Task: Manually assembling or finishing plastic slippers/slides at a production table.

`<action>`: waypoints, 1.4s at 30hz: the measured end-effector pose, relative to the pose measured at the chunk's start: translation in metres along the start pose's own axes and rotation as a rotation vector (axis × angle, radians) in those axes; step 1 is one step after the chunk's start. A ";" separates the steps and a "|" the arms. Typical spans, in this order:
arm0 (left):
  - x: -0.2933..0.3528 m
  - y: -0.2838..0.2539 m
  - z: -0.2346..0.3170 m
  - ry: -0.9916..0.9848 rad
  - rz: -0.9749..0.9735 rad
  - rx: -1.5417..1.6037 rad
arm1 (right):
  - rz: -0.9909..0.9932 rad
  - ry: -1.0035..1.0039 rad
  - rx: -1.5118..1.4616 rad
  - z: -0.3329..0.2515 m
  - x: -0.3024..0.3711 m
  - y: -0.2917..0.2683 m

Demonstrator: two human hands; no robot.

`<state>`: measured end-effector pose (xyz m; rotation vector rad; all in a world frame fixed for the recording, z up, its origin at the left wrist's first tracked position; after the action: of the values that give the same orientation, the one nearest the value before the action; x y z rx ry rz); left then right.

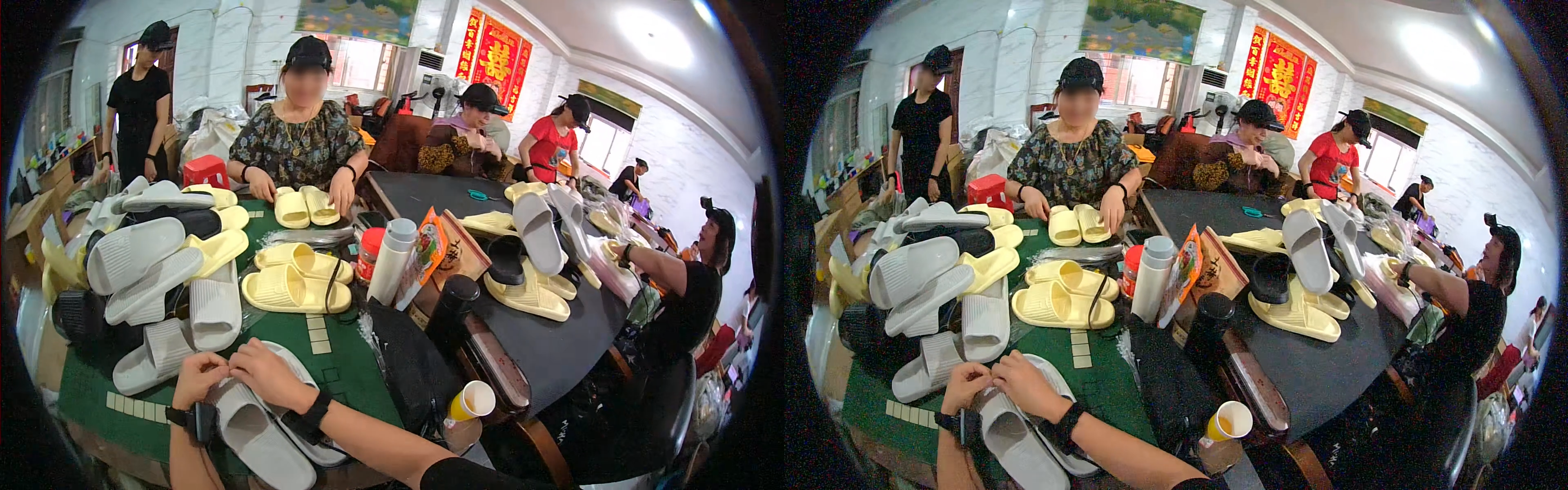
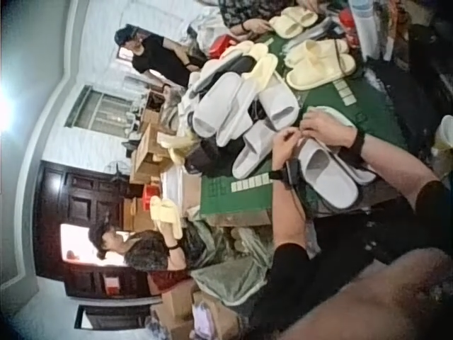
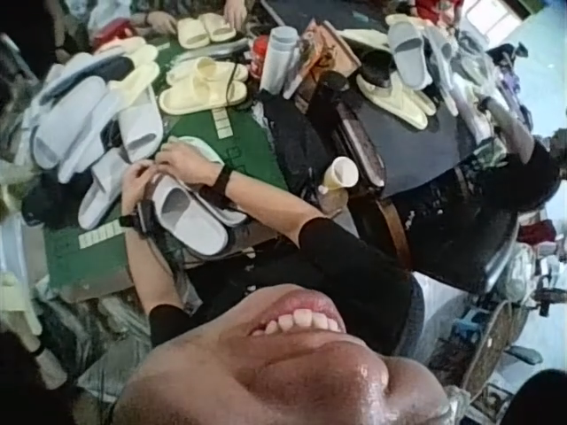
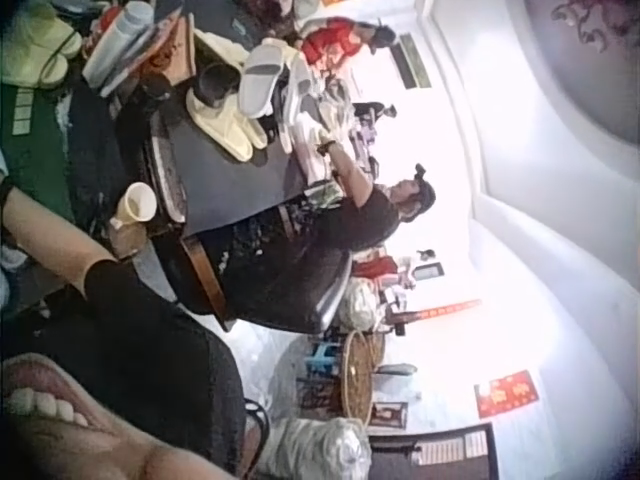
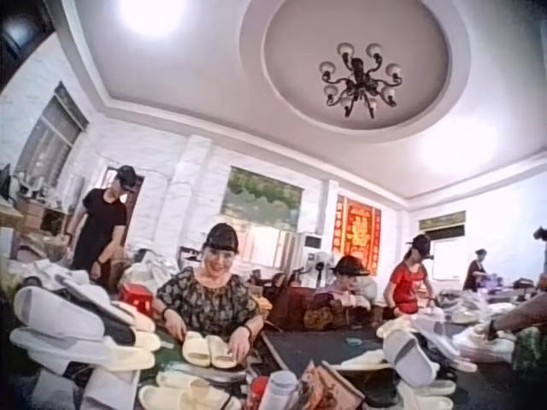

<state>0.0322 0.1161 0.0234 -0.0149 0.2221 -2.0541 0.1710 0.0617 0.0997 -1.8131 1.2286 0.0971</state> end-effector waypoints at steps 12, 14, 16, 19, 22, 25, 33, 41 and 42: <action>0.004 -0.003 0.015 -0.016 0.095 0.022 | 0.067 0.051 -0.059 0.019 0.000 0.003; 0.008 -0.006 0.015 -0.026 0.083 0.043 | 0.134 -0.011 -0.056 0.010 -0.006 0.001; 0.009 -0.005 0.017 -0.064 0.089 -0.021 | 0.082 0.010 -0.017 0.009 -0.007 0.003; -0.001 0.002 0.013 -0.044 0.065 -0.066 | 0.046 0.026 0.011 0.016 -0.001 -0.001; -0.007 0.010 0.016 0.072 -0.026 -0.030 | 0.057 0.096 -0.012 0.014 0.001 -0.009; -0.007 0.010 0.013 0.060 -0.017 -0.035 | 0.078 0.129 -0.006 0.023 0.002 -0.008; 0.005 0.003 0.012 0.099 0.024 0.025 | 0.029 0.187 -0.083 0.023 0.001 0.004; -0.006 0.008 0.025 0.218 0.030 0.068 | 0.030 0.175 -0.043 0.035 0.003 0.000; -0.009 0.009 0.023 0.234 0.024 0.083 | 0.030 0.168 -0.027 0.040 0.003 0.000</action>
<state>0.0470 0.1158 0.0454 0.2795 0.2795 -2.0381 0.1887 0.0882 0.0754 -1.8563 1.3784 -0.0229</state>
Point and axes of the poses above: each hand's wrist, its own x-axis away from the middle knuckle, its own y-axis out of the palm, z = x × y, the point moved 10 cm from there along -x, towards the middle knuckle, and after that the axes turned 8 degrees about -z, right-handed, at the moved point
